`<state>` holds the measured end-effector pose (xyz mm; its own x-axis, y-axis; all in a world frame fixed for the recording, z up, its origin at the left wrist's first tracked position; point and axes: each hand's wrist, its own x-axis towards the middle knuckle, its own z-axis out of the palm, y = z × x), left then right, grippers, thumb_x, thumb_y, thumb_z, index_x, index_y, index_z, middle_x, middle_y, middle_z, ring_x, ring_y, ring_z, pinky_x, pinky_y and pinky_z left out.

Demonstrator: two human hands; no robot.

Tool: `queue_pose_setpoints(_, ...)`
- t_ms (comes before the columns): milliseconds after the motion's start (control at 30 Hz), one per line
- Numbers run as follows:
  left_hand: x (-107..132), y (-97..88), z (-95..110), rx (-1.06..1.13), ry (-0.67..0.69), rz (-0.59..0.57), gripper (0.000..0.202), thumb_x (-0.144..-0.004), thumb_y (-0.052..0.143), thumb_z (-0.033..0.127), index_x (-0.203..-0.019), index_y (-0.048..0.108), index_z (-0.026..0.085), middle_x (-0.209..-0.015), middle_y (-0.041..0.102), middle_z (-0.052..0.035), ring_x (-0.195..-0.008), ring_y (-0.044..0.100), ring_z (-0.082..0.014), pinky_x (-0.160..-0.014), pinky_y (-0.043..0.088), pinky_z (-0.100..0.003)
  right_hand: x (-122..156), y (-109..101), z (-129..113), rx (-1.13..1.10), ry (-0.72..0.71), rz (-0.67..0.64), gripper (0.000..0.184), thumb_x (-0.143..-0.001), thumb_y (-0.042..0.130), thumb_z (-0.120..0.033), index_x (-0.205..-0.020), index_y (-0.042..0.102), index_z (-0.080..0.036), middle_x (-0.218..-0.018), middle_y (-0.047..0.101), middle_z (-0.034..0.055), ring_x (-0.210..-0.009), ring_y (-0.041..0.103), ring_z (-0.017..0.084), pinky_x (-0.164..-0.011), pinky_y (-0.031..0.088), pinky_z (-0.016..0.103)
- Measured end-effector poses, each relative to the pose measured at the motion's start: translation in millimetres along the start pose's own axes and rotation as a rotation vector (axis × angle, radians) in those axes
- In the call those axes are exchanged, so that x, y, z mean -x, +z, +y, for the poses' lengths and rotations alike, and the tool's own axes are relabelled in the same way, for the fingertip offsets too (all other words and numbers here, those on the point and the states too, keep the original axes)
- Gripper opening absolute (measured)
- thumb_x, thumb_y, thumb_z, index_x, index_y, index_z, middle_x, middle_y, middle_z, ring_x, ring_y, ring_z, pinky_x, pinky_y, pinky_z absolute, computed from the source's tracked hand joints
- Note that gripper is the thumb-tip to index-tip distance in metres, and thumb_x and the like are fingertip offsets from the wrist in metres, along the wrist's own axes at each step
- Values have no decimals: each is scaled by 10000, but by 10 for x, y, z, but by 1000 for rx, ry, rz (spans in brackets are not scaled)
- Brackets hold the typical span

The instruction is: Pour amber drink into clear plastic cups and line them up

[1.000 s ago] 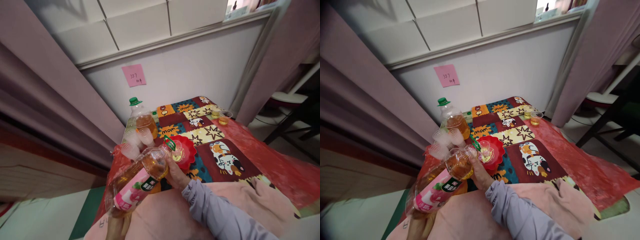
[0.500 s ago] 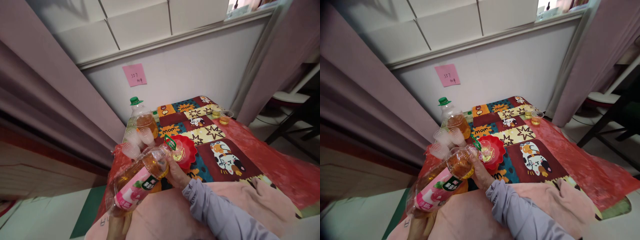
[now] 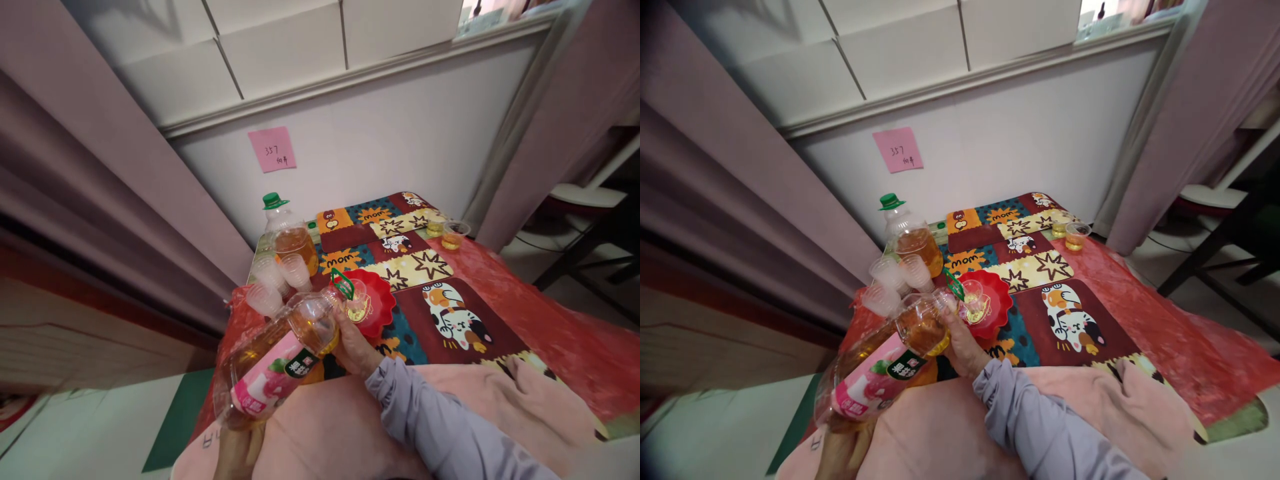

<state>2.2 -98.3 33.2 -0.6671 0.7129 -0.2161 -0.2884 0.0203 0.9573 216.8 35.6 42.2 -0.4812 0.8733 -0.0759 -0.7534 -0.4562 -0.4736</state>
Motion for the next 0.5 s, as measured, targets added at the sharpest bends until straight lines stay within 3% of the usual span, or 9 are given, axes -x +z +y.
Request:
queue_pose_setpoints(100, 10, 7, 8, 24, -90, -23, 741, -449, 1116, 286, -1145, 864, 251, -1100, 910, -79, -1234, 828, -432, -1005, 726, -482, -1, 6, -9, -1, 6, -1, 790, -816, 927, -825, -1341, 801, -247, -1289, 904, 119, -1394, 789, 389, -1206, 623, 605)
queue_pose_setpoints(300, 5, 54, 51, 99, -80, -30, 885, -474, 1154, 323, -1301, 843, 276, -1226, 910, -81, -1187, 843, -355, -888, 723, -356, 0, 6, -16, 17, -6, -19, 843, -820, 907, -859, -1369, 809, -228, -1341, 890, 140, -1359, 808, 385, -1231, 606, 579)
queue_pose_setpoints(433, -57, -13, 9, 118, -92, -15, 888, -498, 1158, 448, -1306, 840, 261, -1238, 904, -97, -1257, 820, -382, -954, 723, -399, -6, -14, -11, 13, 15, -17, 851, -794, 921, -876, -1355, 813, -245, -1329, 898, 117, -1344, 817, 370, -1235, 598, 588)
queue_pose_setpoints(500, -66, -48, -7, 58, -64, -12, 820, -518, 1144, 393, -1269, 848, 254, -1234, 901, -100, -1277, 814, -387, -974, 719, -401, -7, -15, -10, 15, 20, -16, 849, -789, 923, -880, -1351, 817, -252, -1327, 900, 109, -1336, 821, 366, -1236, 597, 590)
